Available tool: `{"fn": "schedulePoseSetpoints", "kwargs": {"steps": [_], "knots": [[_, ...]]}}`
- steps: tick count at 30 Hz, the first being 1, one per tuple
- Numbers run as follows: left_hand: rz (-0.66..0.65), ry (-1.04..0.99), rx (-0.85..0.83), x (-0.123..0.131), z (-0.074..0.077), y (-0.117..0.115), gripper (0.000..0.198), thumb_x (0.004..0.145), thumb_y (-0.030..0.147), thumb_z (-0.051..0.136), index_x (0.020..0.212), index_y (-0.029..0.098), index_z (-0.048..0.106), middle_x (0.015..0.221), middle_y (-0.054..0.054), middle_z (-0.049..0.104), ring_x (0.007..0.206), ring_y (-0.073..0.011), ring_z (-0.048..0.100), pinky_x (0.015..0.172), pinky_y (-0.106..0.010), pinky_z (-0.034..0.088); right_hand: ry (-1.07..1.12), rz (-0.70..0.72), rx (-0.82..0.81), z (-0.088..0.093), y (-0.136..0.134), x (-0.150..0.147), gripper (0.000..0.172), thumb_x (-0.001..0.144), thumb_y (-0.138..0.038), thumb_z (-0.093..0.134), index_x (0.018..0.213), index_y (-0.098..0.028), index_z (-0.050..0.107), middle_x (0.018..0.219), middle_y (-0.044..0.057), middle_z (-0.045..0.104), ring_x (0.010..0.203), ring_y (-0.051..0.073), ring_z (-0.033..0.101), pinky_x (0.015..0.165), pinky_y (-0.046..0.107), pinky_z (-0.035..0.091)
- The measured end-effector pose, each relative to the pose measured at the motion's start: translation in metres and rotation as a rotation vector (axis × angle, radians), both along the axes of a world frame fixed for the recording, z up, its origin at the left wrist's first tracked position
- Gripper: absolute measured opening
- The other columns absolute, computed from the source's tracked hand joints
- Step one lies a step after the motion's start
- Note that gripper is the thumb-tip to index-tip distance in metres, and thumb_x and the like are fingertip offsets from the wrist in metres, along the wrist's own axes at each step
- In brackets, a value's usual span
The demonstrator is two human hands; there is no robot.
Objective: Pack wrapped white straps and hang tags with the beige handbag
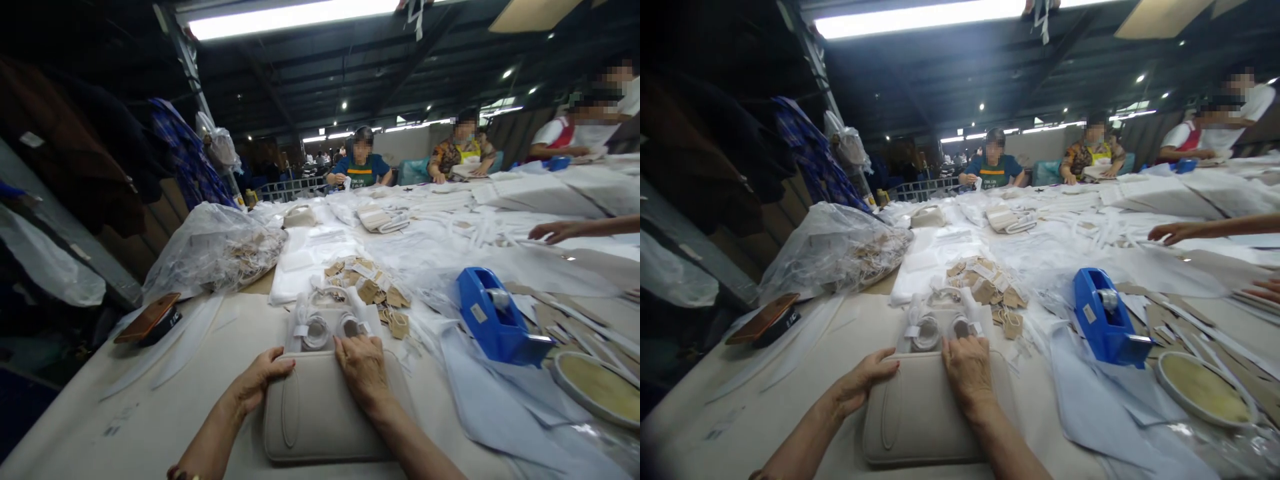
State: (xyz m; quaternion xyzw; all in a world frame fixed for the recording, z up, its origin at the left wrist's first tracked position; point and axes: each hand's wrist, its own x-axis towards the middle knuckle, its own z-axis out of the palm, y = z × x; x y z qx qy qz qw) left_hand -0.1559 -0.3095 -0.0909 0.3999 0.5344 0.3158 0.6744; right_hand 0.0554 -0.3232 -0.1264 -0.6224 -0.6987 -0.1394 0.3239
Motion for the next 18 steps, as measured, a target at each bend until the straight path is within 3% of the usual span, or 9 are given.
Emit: {"fn": "schedulePoseSetpoints", "kwargs": {"steps": [5,12,18], "knots": [[0.045,0.081,0.018,-0.001,0.003,-0.002,0.08,0.028,0.043,0.088,0.096,0.012,0.058,0.1,-0.013,0.066,0.095,-0.0285,0.061,0.081,-0.031,0.049,0.038,-0.009,0.02,0.0,0.001,0.002,0.033,0.089,-0.025,0.05,0.058,-0.021,0.058,0.054,0.0,0.06,0.057,0.018,0.051,0.066,0.033,0.023],[0.114,0.227,0.007,0.02,-0.016,0.011,0.058,0.042,0.037,0.087,0.086,0.01,0.06,0.075,-0.008,0.067,0.07,-0.0241,0.064,0.06,-0.03,0.049,0.066,-0.002,0.015,-0.005,0.003,0.001,0.031,0.089,-0.022,0.048,0.06,-0.02,0.057,0.054,0.003,0.059,0.056,0.02,0.05,0.067,0.034,0.023],[0.06,0.165,-0.086,0.033,-0.012,0.012,0.061,0.037,0.034,0.086,0.086,0.006,0.064,0.073,-0.014,0.07,0.065,-0.0282,0.066,0.063,-0.037,0.053,0.107,0.031,0.047,-0.007,0.002,0.001,0.026,0.087,-0.019,0.049,0.062,-0.02,0.056,0.056,0.002,0.059,0.059,0.019,0.051,0.066,0.034,0.026]]}}
